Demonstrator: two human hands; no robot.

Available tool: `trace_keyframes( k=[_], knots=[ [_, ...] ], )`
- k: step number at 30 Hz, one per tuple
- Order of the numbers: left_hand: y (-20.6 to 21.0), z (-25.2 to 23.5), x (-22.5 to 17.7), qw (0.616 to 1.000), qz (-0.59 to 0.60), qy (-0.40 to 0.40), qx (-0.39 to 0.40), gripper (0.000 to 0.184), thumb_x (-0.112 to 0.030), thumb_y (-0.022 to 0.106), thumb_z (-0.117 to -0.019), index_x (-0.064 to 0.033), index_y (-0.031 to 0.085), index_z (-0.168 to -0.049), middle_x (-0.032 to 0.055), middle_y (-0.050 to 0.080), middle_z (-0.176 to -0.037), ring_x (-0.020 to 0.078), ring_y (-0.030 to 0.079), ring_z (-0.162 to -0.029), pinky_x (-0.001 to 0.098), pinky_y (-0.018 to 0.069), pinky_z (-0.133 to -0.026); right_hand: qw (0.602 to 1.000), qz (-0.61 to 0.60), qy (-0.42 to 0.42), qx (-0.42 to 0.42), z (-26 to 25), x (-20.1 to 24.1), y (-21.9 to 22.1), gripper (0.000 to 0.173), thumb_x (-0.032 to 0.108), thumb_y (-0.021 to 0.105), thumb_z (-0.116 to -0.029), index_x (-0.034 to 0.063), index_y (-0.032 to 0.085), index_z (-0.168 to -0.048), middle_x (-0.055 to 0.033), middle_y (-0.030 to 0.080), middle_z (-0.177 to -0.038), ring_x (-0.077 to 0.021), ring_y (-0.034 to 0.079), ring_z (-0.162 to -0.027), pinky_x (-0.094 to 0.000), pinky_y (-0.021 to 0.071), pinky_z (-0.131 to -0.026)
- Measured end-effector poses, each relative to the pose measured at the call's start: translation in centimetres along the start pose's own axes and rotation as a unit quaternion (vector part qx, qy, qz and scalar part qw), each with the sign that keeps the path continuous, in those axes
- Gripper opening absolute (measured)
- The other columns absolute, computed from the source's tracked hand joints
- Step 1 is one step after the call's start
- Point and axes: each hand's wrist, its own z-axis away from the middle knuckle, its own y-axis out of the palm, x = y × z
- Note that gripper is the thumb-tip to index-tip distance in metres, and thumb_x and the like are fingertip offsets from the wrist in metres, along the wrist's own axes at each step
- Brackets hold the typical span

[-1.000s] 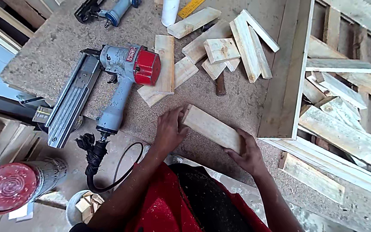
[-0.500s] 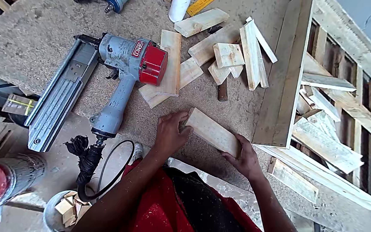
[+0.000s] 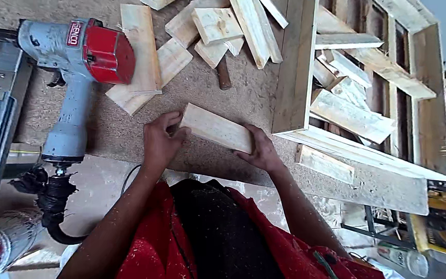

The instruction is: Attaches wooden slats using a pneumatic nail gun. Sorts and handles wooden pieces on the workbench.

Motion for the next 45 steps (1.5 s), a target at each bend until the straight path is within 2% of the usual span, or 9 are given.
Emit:
trace_keyframes(
  k=[9,18,20,22,25,27,31,35,45],
  knots=[
    [0.1,0.0,-1.0,0.999,0.035,-0.040,-0.001,0.050,-0.022,0.086,-0.0843,-0.0050,0.064,-0.126,0.0014,0.077,-0.111,0.0080,0.074,-0.098,0.0310,0.0627,-0.090,0.998,-0.024,-0.029,-0.041,0.0,-0.5,0.6,0.090,0.050,0.087,-0.0771,0.0003,0.050,-0.142,-0.0175,0.062,-0.134,-0.0278,0.061,-0.124,-0.0424,0.0500,-0.109],
    [0.0,1.9,-0.4,0.997,-0.072,0.014,-0.014,0.054,-0.014,0.080,-0.0877,-0.0081,0.061,-0.138,0.0002,0.074,-0.123,0.0110,0.068,-0.117,0.0407,0.0541,-0.105,0.999,-0.029,-0.003,-0.017,-0.1,-0.2,0.4,0.093,0.052,0.085,-0.0773,0.0020,0.047,-0.146,-0.0192,0.060,-0.136,-0.0301,0.061,-0.124,-0.0448,0.0498,-0.108],
    [0.2,1.8,0.1,0.995,-0.091,0.021,-0.024,0.050,-0.017,0.078,-0.0894,-0.0098,0.063,-0.136,-0.0021,0.075,-0.121,0.0115,0.069,-0.116,0.0440,0.0528,-0.105,1.000,-0.011,0.018,0.000,-0.1,0.1,0.1,0.095,0.056,0.083,-0.0776,0.0047,0.045,-0.148,-0.0176,0.060,-0.139,-0.0311,0.058,-0.129,-0.0501,0.0445,-0.113],
    [0.3,1.5,0.3,0.994,-0.105,0.026,-0.033,0.047,-0.019,0.078,-0.0903,-0.0108,0.064,-0.134,-0.0034,0.076,-0.116,0.0114,0.070,-0.112,0.0451,0.0535,-0.104,0.999,0.018,0.042,0.030,-0.4,0.9,-0.7,0.100,0.061,0.081,-0.0767,0.0091,0.040,-0.152,-0.0135,0.056,-0.145,-0.0295,0.052,-0.137,-0.0591,0.0280,-0.122],
    [0.2,1.1,0.3,0.992,-0.116,0.032,-0.037,0.046,-0.019,0.077,-0.0908,-0.0097,0.064,-0.134,-0.0026,0.077,-0.112,0.0133,0.071,-0.107,0.0465,0.0542,-0.101,0.995,0.068,0.056,0.041,-2.5,3.6,-0.9,0.123,0.072,0.081,-0.0664,0.0095,0.029,-0.159,-0.0165,0.044,-0.157,-0.0357,0.038,-0.148,-0.0677,0.0155,-0.123],
    [0.1,0.9,0.4,0.992,-0.120,0.038,-0.030,0.046,-0.020,0.076,-0.0918,-0.0089,0.063,-0.134,-0.0019,0.077,-0.113,0.0147,0.071,-0.109,0.0475,0.0523,-0.103,0.997,0.055,0.043,0.022,-4.9,6.1,0.3,0.124,0.071,0.082,-0.0650,0.0065,0.030,-0.157,-0.0197,0.044,-0.156,-0.0379,0.039,-0.147,-0.0664,0.0211,-0.122],
    [-0.1,0.8,0.6,0.992,-0.113,0.047,-0.013,0.049,-0.020,0.077,-0.0911,-0.0085,0.061,-0.136,-0.0018,0.076,-0.115,0.0155,0.070,-0.111,0.0469,0.0515,-0.103,0.999,0.008,0.028,0.023,-9.1,9.3,4.0,0.108,0.061,0.084,-0.0739,0.0086,0.036,-0.156,-0.0144,0.052,-0.151,-0.0331,0.050,-0.139,-0.0564,0.0355,-0.119],
    [-0.9,0.9,0.9,0.997,-0.063,0.047,0.006,0.055,-0.017,0.077,-0.0893,-0.0073,0.057,-0.140,-0.0004,0.074,-0.122,0.0159,0.067,-0.118,0.0466,0.0501,-0.107,0.999,0.025,0.025,0.034,-9.9,9.5,5.0,0.098,0.055,0.082,-0.0803,0.0074,0.038,-0.154,-0.0145,0.056,-0.145,-0.0317,0.056,-0.131,-0.0536,0.0410,-0.115],
    [-2.9,0.6,0.8,0.992,-0.058,0.052,0.097,0.043,-0.023,0.073,-0.0935,-0.0108,0.064,-0.134,-0.0013,0.073,-0.125,0.0162,0.065,-0.120,0.0444,0.0455,-0.112,0.999,0.026,0.023,0.005,-9.7,9.3,5.4,0.094,0.055,0.084,-0.0776,0.0033,0.047,-0.146,-0.0160,0.061,-0.138,-0.0305,0.061,-0.124,-0.0501,0.0474,-0.109]
  ],
)
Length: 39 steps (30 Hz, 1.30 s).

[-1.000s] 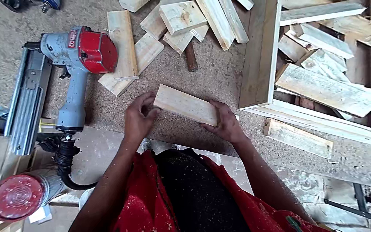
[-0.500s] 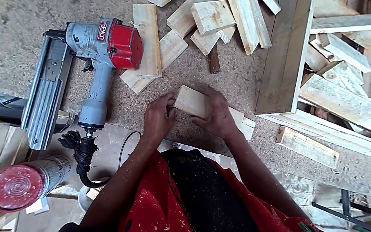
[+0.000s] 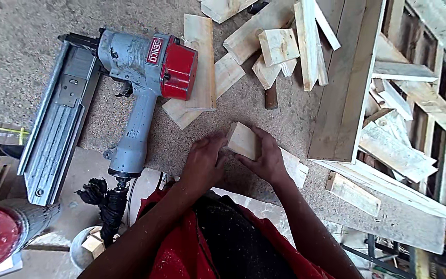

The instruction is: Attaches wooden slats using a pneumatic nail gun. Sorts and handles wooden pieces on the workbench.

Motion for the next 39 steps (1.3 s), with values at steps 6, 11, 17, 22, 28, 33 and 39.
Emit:
trace_keyframes(
  k=[6,11,17,22,28,33,39],
  knots=[
    [-1.2,0.0,0.3,0.998,-0.030,0.013,0.060,0.045,-0.026,0.071,-0.0955,-0.0149,0.061,-0.138,-0.0035,0.073,-0.124,0.0117,0.066,-0.116,0.0472,0.0402,-0.114,1.000,0.002,-0.006,-0.011,-0.1,0.1,0.1,0.092,0.055,0.085,-0.0764,0.0030,0.050,-0.144,-0.0163,0.063,-0.135,-0.0304,0.062,-0.122,-0.0492,0.0485,-0.108],
    [-0.7,0.3,-0.5,0.999,-0.007,0.004,0.052,0.044,-0.024,0.077,-0.0904,-0.0151,0.067,-0.132,-0.0040,0.073,-0.123,0.0113,0.067,-0.115,0.0464,0.0455,-0.111,1.000,-0.006,-0.004,-0.016,1.1,-0.1,-0.6,0.087,0.050,0.087,-0.0762,0.0071,0.050,-0.143,-0.0141,0.062,-0.136,-0.0299,0.061,-0.124,-0.0500,0.0503,-0.107],
    [-10.0,0.1,-2.5,0.939,-0.311,-0.039,-0.138,0.037,-0.044,0.069,-0.0951,-0.0215,0.073,-0.125,-0.0004,0.071,-0.128,0.0207,0.065,-0.119,0.0455,0.0540,-0.097,0.998,-0.009,-0.025,-0.052,1.0,-1.5,1.4,0.096,0.056,0.083,-0.0698,0.0100,0.051,-0.148,-0.0196,0.062,-0.135,-0.0421,0.064,-0.118,-0.0622,0.0529,-0.097],
    [-14.2,-1.3,-0.7,0.916,-0.353,-0.165,-0.097,0.085,-0.030,0.084,-0.0834,-0.0036,0.043,-0.152,0.0300,0.055,-0.136,0.0498,0.059,-0.118,0.0644,0.0538,-0.092,0.998,-0.015,-0.005,-0.064,0.5,-0.4,0.9,0.094,0.053,0.088,-0.0689,0.0047,0.053,-0.141,-0.0180,0.066,-0.129,-0.0396,0.065,-0.116,-0.0581,0.0517,-0.102],
    [-13.0,-3.0,-0.9,0.883,-0.353,-0.310,-0.026,0.103,-0.036,0.077,-0.0908,-0.0057,0.010,-0.163,0.0379,0.064,-0.115,0.0594,0.065,-0.099,0.0795,0.0479,-0.083,0.999,-0.027,0.000,-0.025,0.4,-0.5,-0.1,0.090,0.055,0.084,-0.0755,0.0072,0.050,-0.144,-0.0137,0.065,-0.133,-0.0315,0.061,-0.125,-0.0501,0.0447,-0.112],
    [-15.2,-1.4,-2.9,0.925,-0.253,-0.284,-0.017,0.088,-0.022,0.080,-0.0863,-0.0115,0.030,-0.158,0.0254,0.068,-0.109,0.0407,0.071,-0.086,0.0658,0.0582,-0.077,0.999,-0.038,-0.005,-0.021,0.4,-0.5,0.0,0.087,0.052,0.084,-0.0767,0.0085,0.049,-0.143,-0.0136,0.064,-0.132,-0.0315,0.060,-0.127,-0.0486,0.0437,-0.113],
    [-19.2,4.3,-14.3,0.962,0.113,-0.236,0.075,0.038,-0.049,0.055,-0.1025,-0.0123,0.062,-0.111,0.0081,0.062,-0.071,0.0238,0.064,-0.054,0.0408,0.0610,-0.052,0.999,-0.052,0.004,-0.013,0.1,-0.7,-0.1,0.086,0.050,0.085,-0.0756,0.0082,0.050,-0.142,-0.0146,0.065,-0.131,-0.0324,0.060,-0.127,-0.0479,0.0417,-0.115]
  ],
)
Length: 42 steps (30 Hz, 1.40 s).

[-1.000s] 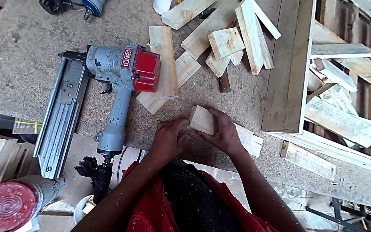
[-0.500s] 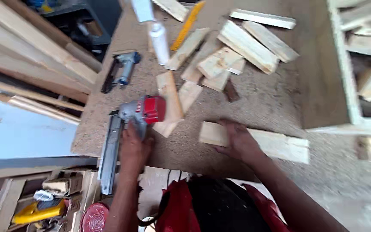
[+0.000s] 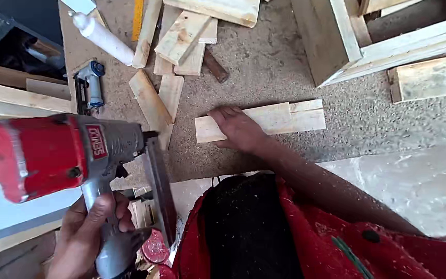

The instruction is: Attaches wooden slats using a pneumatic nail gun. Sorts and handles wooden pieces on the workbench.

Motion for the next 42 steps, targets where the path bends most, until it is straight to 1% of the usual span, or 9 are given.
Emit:
trace_keyframes(
  k=[4,9,16,19,22,25,29,34,42],
  knots=[
    [3.7,0.3,-2.0,0.990,0.104,-0.002,0.095,0.063,-0.069,0.047,-0.0979,-0.0113,0.067,-0.110,0.0094,0.064,-0.073,0.0223,0.066,-0.057,0.0384,0.0618,-0.056,1.000,-0.003,-0.007,-0.002,-0.2,0.1,0.1,0.087,0.050,0.086,-0.0752,0.0073,0.049,-0.142,-0.0151,0.065,-0.131,-0.0331,0.060,-0.127,-0.0487,0.0407,-0.116],
    [6.0,-1.9,-1.5,0.987,0.050,-0.038,0.146,0.064,-0.068,0.044,-0.1000,-0.0087,0.063,-0.114,0.0101,0.063,-0.077,0.0227,0.067,-0.063,0.0385,0.0618,-0.061,1.000,-0.007,0.000,-0.010,-0.1,-0.1,0.2,0.087,0.047,0.088,-0.0726,0.0071,0.050,-0.140,-0.0149,0.065,-0.129,-0.0331,0.061,-0.125,-0.0481,0.0419,-0.114],
    [5.0,-4.1,-1.2,0.982,0.045,-0.145,0.112,0.064,-0.076,0.061,-0.0856,-0.0211,0.064,-0.118,0.0013,0.063,-0.060,0.0153,0.062,-0.045,0.0331,0.0559,-0.042,0.999,0.011,0.004,-0.051,0.2,0.3,0.5,0.088,0.049,0.092,-0.0662,0.0085,0.057,-0.136,-0.0108,0.070,-0.121,-0.0283,0.064,-0.119,-0.0441,0.0461,-0.111],
    [5.5,-4.2,-1.0,0.984,0.027,-0.145,0.098,0.053,-0.071,0.055,-0.0927,-0.0215,0.062,-0.111,0.0007,0.063,-0.060,0.0145,0.063,-0.045,0.0315,0.0556,-0.043,0.999,-0.004,-0.015,-0.033,0.5,0.0,0.1,0.093,0.043,0.091,-0.0697,0.0119,0.048,-0.146,-0.0109,0.064,-0.135,-0.0290,0.056,-0.131,-0.0447,0.0369,-0.119],
    [5.7,-3.4,-0.3,0.985,0.045,-0.130,0.106,0.048,-0.068,0.051,-0.0965,-0.0219,0.063,-0.104,0.0019,0.064,-0.061,0.0162,0.063,-0.047,0.0327,0.0568,-0.045,0.998,-0.044,-0.018,-0.045,4.0,-2.8,-3.4,0.110,0.034,0.098,-0.0616,0.0171,0.042,-0.155,-0.0108,0.051,-0.153,-0.0318,0.043,-0.145,-0.0534,0.0254,-0.125],
    [5.3,-2.8,0.8,0.982,0.074,-0.119,0.127,0.058,-0.077,0.055,-0.0890,-0.0222,0.068,-0.103,0.0025,0.060,-0.058,0.0184,0.062,-0.045,0.0360,0.0569,-0.045,0.997,-0.061,0.008,-0.036,9.3,-8.2,-7.2,0.101,0.034,0.095,-0.0679,0.0139,0.044,-0.153,-0.0116,0.055,-0.148,-0.0310,0.050,-0.139,-0.0500,0.0377,-0.120],
    [4.7,-2.4,1.2,0.980,0.083,-0.110,0.145,0.062,-0.074,0.052,-0.0933,-0.0192,0.067,-0.118,0.0046,0.061,-0.062,0.0205,0.062,-0.047,0.0385,0.0584,-0.047,0.994,-0.076,-0.032,-0.070,12.5,-11.7,-6.9,0.080,0.039,0.084,-0.0824,0.0037,0.050,-0.146,-0.0149,0.060,-0.142,-0.0293,0.056,-0.134,-0.0421,0.0440,-0.117],
    [4.8,-2.0,0.6,0.983,0.075,-0.098,0.138,0.065,-0.071,0.046,-0.0972,-0.0149,0.065,-0.125,0.0063,0.060,-0.064,0.0218,0.061,-0.047,0.0386,0.0582,-0.047,0.989,-0.071,-0.085,-0.101,12.2,-12.4,-5.6,0.065,0.039,0.082,-0.0842,0.0000,0.055,-0.129,-0.0194,0.060,-0.138,-0.0329,0.056,-0.134,-0.0423,0.0461,-0.114],
    [5.9,-2.0,1.7,0.981,0.110,-0.040,0.154,0.067,-0.061,0.053,-0.0991,-0.0060,0.057,-0.136,0.0082,0.065,-0.077,0.0194,0.066,-0.063,0.0372,0.0607,-0.062,0.988,-0.118,-0.048,-0.090,11.8,-12.6,-6.0,0.079,0.044,0.085,-0.0769,0.0057,0.052,-0.137,-0.0160,0.061,-0.136,-0.0325,0.058,-0.129,-0.0483,0.0475,-0.111]
  ],
)
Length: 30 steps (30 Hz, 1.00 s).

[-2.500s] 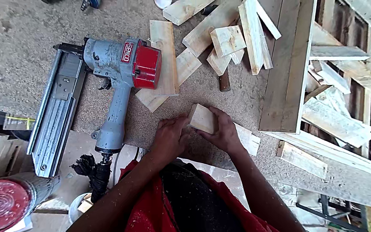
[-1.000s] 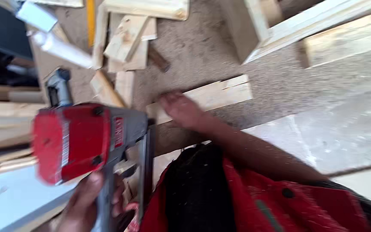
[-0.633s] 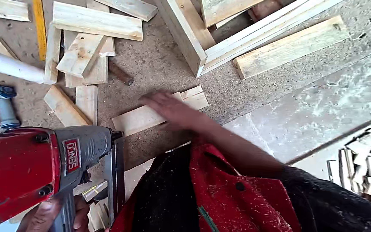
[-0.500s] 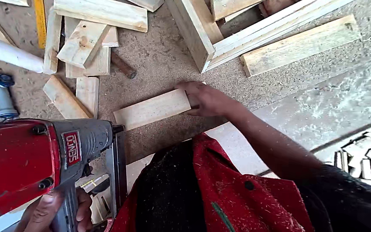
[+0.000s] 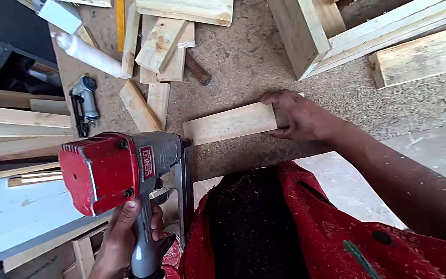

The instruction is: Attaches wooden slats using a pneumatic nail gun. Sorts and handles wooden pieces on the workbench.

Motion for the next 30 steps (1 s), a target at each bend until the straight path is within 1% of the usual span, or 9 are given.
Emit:
trace_keyframes(
  k=[2,4,7,9,14,20,25,27,30],
  knots=[
    [0.5,-0.1,0.0,1.000,0.001,0.010,-0.009,0.062,-0.060,0.051,-0.1005,-0.0056,0.057,-0.131,0.0092,0.065,-0.077,0.0213,0.067,-0.063,0.0387,0.0611,-0.061,1.000,0.009,0.002,-0.011,0.0,0.1,0.1,0.078,0.045,0.085,-0.0763,0.0060,0.053,-0.136,-0.0163,0.062,-0.134,-0.0335,0.060,-0.125,-0.0493,0.0483,-0.109],
    [1.5,-0.1,-0.9,1.000,0.009,0.008,-0.012,0.065,-0.060,0.051,-0.1006,-0.0050,0.056,-0.135,0.0107,0.064,-0.077,0.0222,0.066,-0.062,0.0392,0.0613,-0.059,1.000,0.016,0.002,-0.017,0.1,0.2,0.2,0.078,0.046,0.084,-0.0763,0.0065,0.053,-0.135,-0.0157,0.063,-0.133,-0.0334,0.061,-0.124,-0.0487,0.0488,-0.108],
    [2.9,-0.2,-2.8,1.000,0.018,0.001,-0.007,0.069,-0.064,0.054,-0.0979,-0.0057,0.057,-0.134,0.0110,0.063,-0.074,0.0227,0.067,-0.059,0.0397,0.0620,-0.057,1.000,0.021,0.003,-0.013,0.2,0.0,0.1,0.078,0.048,0.084,-0.0767,0.0077,0.053,-0.136,-0.0145,0.063,-0.133,-0.0320,0.060,-0.125,-0.0472,0.0487,-0.109],
    [3.3,-0.5,-3.8,1.000,0.010,0.001,0.000,0.067,-0.066,0.052,-0.0978,-0.0068,0.061,-0.128,0.0110,0.063,-0.072,0.0236,0.067,-0.059,0.0412,0.0625,-0.059,1.000,0.015,0.009,-0.009,0.2,0.1,-0.1,0.078,0.047,0.085,-0.0760,0.0075,0.053,-0.135,-0.0143,0.063,-0.132,-0.0316,0.060,-0.124,-0.0467,0.0486,-0.109],
    [3.8,-2.2,-5.2,1.000,-0.022,0.000,0.013,0.065,-0.066,0.047,-0.0999,-0.0069,0.063,-0.120,0.0122,0.061,-0.069,0.0252,0.067,-0.057,0.0425,0.0629,-0.059,1.000,0.012,0.023,0.005,0.2,0.1,-0.1,0.078,0.048,0.085,-0.0759,0.0092,0.052,-0.136,-0.0132,0.062,-0.133,-0.0322,0.059,-0.127,-0.0473,0.0467,-0.111],
    [4.8,-3.7,-6.1,0.999,-0.001,-0.031,0.026,0.068,-0.066,0.050,-0.0986,-0.0067,0.060,-0.130,0.0114,0.061,-0.069,0.0243,0.067,-0.058,0.0428,0.0629,-0.059,1.000,0.010,0.022,0.002,0.2,0.1,-0.2,0.078,0.042,0.087,-0.0748,0.0090,0.052,-0.136,-0.0136,0.062,-0.133,-0.0331,0.059,-0.125,-0.0473,0.0481,-0.109],
    [5.1,-4.7,-6.3,0.996,-0.083,-0.036,0.025,0.062,-0.066,0.044,-0.1009,-0.0103,0.064,-0.118,0.0100,0.059,-0.066,0.0227,0.065,-0.054,0.0396,0.0615,-0.055,0.999,0.007,0.036,-0.005,0.2,0.2,-0.1,0.081,0.041,0.087,-0.0730,0.0091,0.051,-0.138,-0.0150,0.063,-0.132,-0.0340,0.059,-0.126,-0.0469,0.0472,-0.111],
    [5.5,-4.6,-6.6,0.993,-0.110,-0.030,0.024,0.063,-0.067,0.043,-0.1011,-0.0101,0.063,-0.121,0.0099,0.059,-0.065,0.0231,0.064,-0.053,0.0399,0.0617,-0.054,0.999,0.002,0.030,-0.012,0.2,0.2,-0.1,0.082,0.042,0.087,-0.0735,0.0076,0.051,-0.139,-0.0152,0.063,-0.132,-0.0334,0.060,-0.125,-0.0465,0.0469,-0.111],
    [7.1,-4.0,-6.6,0.993,-0.108,-0.035,0.011,0.065,-0.068,0.046,-0.0993,-0.0097,0.062,-0.123,0.0092,0.061,-0.069,0.0217,0.065,-0.055,0.0381,0.0616,-0.055,1.000,-0.003,0.031,-0.002,0.0,0.2,-0.2,0.084,0.039,0.088,-0.0723,0.0073,0.050,-0.140,-0.0154,0.063,-0.132,-0.0332,0.060,-0.126,-0.0470,0.0456,-0.113]
  ],
)
